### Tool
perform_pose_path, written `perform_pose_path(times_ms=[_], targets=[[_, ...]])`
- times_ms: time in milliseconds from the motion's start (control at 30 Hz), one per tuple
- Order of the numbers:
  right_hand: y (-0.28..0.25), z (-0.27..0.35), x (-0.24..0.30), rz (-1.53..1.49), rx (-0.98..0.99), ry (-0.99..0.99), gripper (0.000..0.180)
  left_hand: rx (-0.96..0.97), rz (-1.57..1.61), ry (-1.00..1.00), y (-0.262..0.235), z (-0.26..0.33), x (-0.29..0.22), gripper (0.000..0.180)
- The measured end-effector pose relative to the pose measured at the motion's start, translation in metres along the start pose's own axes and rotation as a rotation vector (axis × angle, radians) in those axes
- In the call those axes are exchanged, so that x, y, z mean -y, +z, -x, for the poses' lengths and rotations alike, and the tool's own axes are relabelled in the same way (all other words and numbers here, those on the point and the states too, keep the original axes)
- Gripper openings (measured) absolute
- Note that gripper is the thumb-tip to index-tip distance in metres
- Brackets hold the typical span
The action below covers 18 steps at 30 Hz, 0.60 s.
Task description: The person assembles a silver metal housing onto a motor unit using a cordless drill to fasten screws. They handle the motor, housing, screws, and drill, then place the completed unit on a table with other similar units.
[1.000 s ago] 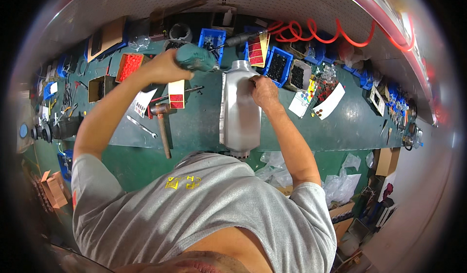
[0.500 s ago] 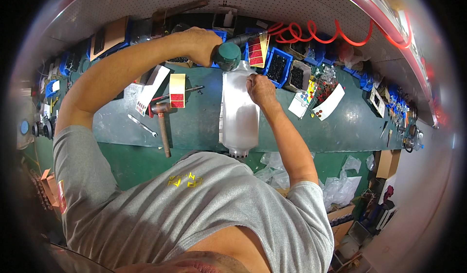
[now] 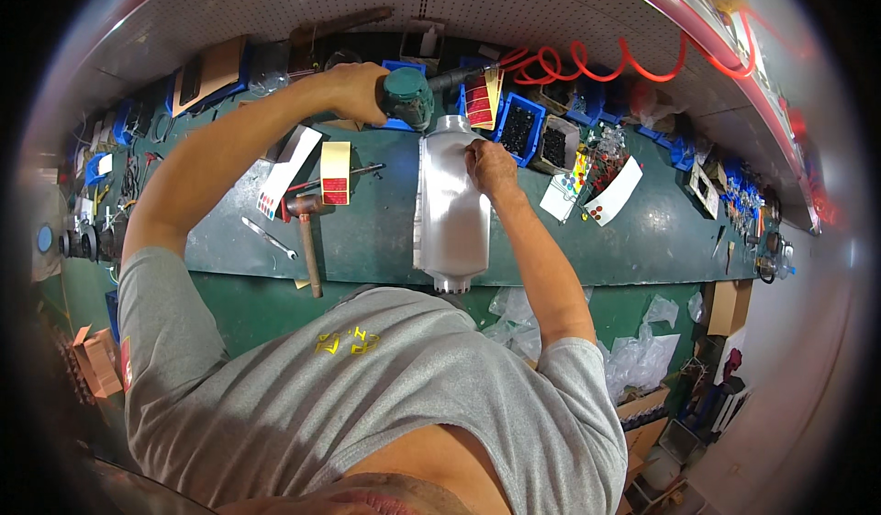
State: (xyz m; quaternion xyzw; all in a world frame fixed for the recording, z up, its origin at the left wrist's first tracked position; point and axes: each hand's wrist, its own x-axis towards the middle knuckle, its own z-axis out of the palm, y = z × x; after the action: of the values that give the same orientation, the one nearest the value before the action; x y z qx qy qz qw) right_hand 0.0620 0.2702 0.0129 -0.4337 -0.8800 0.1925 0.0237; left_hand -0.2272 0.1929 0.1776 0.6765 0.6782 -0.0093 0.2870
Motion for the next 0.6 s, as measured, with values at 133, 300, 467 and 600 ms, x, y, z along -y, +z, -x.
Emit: perform_pose_path(times_ms=[133,300,467,600], targets=[[0.001,0.001,0.002,-0.002,0.026,0.053,0.022,-0.057,0.101,-0.033,0.010,0.017,0.010,0.056],[0.001,0.006,0.000,-0.114,0.013,0.039,0.022,-0.154,0.253,-0.092,0.013,0.052,0.013,0.062],[0.025,-0.001,-0.028,-0.372,-0.153,-0.057,0.023,-0.228,0.609,-0.082,0.033,0.073,0.036,0.058],[0.007,0.007,0.000,-1.158,0.047,0.391,0.027,-0.312,0.853,-0.093,0.041,0.113,0.016,0.049]])
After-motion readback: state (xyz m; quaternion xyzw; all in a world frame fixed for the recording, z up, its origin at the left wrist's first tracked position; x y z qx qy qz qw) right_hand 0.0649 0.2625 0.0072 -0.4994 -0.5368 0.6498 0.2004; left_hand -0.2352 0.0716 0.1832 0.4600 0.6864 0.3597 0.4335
